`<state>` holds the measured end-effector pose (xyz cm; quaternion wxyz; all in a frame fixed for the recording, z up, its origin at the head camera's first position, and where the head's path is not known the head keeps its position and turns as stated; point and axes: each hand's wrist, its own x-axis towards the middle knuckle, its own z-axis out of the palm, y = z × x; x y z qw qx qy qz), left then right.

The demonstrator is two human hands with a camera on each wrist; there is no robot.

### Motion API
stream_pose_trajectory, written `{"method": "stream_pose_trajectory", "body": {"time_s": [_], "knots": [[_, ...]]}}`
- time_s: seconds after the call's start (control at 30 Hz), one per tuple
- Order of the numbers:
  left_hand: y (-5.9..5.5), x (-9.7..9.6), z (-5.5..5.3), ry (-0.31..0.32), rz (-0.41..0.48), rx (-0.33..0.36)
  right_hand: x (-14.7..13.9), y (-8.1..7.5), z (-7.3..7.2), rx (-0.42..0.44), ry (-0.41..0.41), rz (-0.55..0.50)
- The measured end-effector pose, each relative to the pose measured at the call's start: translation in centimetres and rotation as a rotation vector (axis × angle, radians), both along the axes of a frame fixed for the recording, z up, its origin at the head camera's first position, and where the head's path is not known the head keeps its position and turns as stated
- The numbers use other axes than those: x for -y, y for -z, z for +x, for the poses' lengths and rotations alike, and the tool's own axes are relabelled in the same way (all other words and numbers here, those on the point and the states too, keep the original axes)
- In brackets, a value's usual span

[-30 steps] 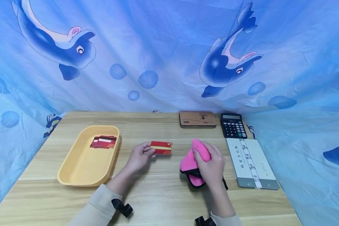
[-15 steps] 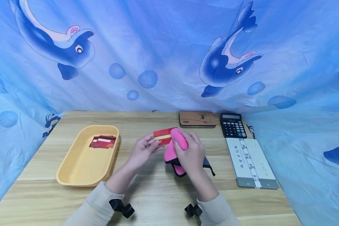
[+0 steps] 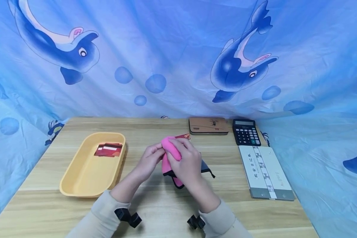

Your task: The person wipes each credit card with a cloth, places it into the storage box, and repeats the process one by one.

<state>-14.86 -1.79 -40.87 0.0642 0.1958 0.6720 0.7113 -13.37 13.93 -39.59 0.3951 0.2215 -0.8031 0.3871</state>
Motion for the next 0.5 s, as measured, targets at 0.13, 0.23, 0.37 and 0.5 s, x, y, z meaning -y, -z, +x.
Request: {"method": "stream_pose_trajectory", "body": {"time_s": [0.13, 0.23, 0.37, 0.5], "knots": [[-0.1, 0.1, 0.0, -0.037, 0.005, 0.005, -0.8, 0.0, -0.4, -0.032, 0.083, 0.034], [-0.2, 0.3, 0.0, -0.083, 0.004, 0.006, -2.0, 0.1, -1.0, -0.011, 0.174, 0.020], [-0.3, 0.4, -0.1, -0.111, -0.013, -0.019, -2.8, 0.0, -1.4, 0.016, 0.232, 0.028], [-0.4, 0.0, -0.2, -0.085, -0.017, -0.041, -1.5, -0.2, -1.1, -0.045, 0.173, 0.061]]}}
